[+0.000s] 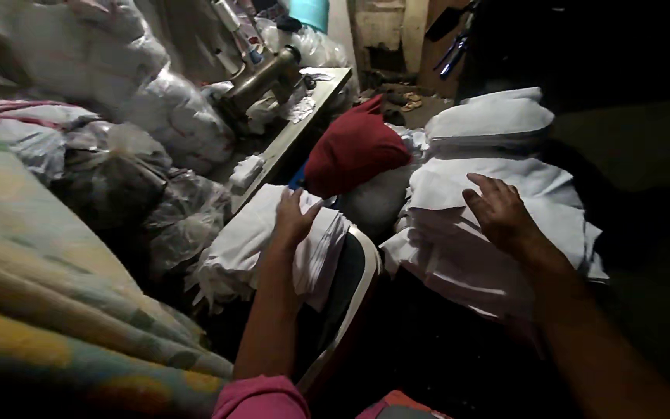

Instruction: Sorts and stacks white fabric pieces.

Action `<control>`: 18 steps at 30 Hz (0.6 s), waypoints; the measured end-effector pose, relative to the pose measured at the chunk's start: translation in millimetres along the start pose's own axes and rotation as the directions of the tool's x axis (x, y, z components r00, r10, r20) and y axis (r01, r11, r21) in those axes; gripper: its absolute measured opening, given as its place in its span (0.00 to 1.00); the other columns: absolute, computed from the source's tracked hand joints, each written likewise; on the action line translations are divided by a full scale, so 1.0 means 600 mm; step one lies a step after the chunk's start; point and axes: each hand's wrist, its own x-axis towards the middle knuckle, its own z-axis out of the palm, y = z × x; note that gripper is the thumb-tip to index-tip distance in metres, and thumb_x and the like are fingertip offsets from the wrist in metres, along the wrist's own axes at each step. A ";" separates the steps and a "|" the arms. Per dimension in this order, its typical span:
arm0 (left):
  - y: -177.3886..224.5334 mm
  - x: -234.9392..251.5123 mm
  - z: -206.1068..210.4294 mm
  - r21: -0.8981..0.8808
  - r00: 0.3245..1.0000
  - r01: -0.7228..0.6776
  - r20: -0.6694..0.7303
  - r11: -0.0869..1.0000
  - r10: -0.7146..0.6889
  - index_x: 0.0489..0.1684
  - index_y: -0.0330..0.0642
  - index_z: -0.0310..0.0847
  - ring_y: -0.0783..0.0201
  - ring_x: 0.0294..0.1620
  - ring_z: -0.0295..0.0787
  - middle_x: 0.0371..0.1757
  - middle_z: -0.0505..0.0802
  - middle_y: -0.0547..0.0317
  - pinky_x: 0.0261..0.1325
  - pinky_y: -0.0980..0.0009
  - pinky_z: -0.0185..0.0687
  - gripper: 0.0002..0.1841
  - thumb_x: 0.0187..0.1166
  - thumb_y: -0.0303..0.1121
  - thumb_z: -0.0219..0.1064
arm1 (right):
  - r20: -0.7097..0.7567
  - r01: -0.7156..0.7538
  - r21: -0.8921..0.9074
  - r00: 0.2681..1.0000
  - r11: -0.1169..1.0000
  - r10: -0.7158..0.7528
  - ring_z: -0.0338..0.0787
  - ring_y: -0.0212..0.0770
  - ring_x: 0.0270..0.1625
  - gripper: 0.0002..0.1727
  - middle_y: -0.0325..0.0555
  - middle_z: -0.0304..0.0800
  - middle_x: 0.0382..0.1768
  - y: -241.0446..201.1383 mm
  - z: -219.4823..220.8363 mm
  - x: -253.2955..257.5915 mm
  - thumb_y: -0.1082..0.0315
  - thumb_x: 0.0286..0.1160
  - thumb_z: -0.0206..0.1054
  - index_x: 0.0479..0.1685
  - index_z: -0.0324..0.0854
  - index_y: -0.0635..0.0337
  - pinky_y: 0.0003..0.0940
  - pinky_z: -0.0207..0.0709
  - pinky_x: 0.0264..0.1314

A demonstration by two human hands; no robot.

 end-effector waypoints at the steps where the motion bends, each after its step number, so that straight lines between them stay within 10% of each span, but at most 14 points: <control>1: 0.035 -0.003 0.009 -0.087 0.996 -0.073 0.045 0.994 0.077 0.82 0.33 0.69 0.35 0.82 0.71 0.82 0.74 0.31 0.81 0.37 0.66 0.33 0.84 0.46 0.67 | -0.007 0.000 -0.033 1.000 0.999 0.000 0.69 0.71 0.82 0.33 0.67 0.74 0.79 0.005 -0.013 -0.010 0.48 0.90 0.55 0.84 0.69 0.62 0.72 0.59 0.80; 4: 0.127 -0.013 0.064 -0.418 0.955 -0.086 0.225 0.905 0.194 0.77 0.35 0.73 0.49 0.64 0.88 0.66 0.89 0.39 0.69 0.49 0.80 0.25 0.89 0.44 0.60 | -0.013 0.029 -0.192 0.999 0.981 -0.032 0.69 0.72 0.82 0.39 0.67 0.75 0.78 0.023 -0.016 -0.046 0.41 0.80 0.64 0.83 0.71 0.61 0.76 0.57 0.79; 9: 0.242 -0.026 0.132 -0.614 0.805 0.177 0.540 0.770 0.246 0.66 0.33 0.78 0.65 0.40 0.86 0.47 0.88 0.51 0.50 0.65 0.84 0.35 0.93 0.59 0.40 | -0.007 0.029 -0.398 0.999 0.917 -0.034 0.60 0.73 0.89 0.43 0.69 0.66 0.85 0.019 0.023 -0.084 0.42 0.78 0.65 0.88 0.65 0.61 0.77 0.43 0.86; 12: 0.256 -0.017 0.156 -0.568 0.757 0.139 0.589 0.811 0.282 0.61 0.37 0.82 0.63 0.42 0.84 0.47 0.89 0.51 0.49 0.61 0.82 0.37 0.88 0.65 0.45 | -0.017 0.021 -0.432 0.999 0.902 -0.031 0.60 0.75 0.88 0.52 0.71 0.64 0.85 0.012 0.030 -0.087 0.56 0.61 0.82 0.89 0.62 0.62 0.78 0.45 0.85; 18: 0.275 0.006 0.147 -0.422 0.723 0.121 0.658 0.899 0.211 0.65 0.33 0.80 0.55 0.51 0.87 0.53 0.89 0.43 0.57 0.54 0.82 0.36 0.89 0.63 0.48 | -0.008 -0.005 -0.456 1.000 0.890 0.001 0.59 0.71 0.90 0.52 0.69 0.63 0.87 0.007 0.032 -0.086 0.54 0.63 0.80 0.91 0.60 0.60 0.76 0.44 0.86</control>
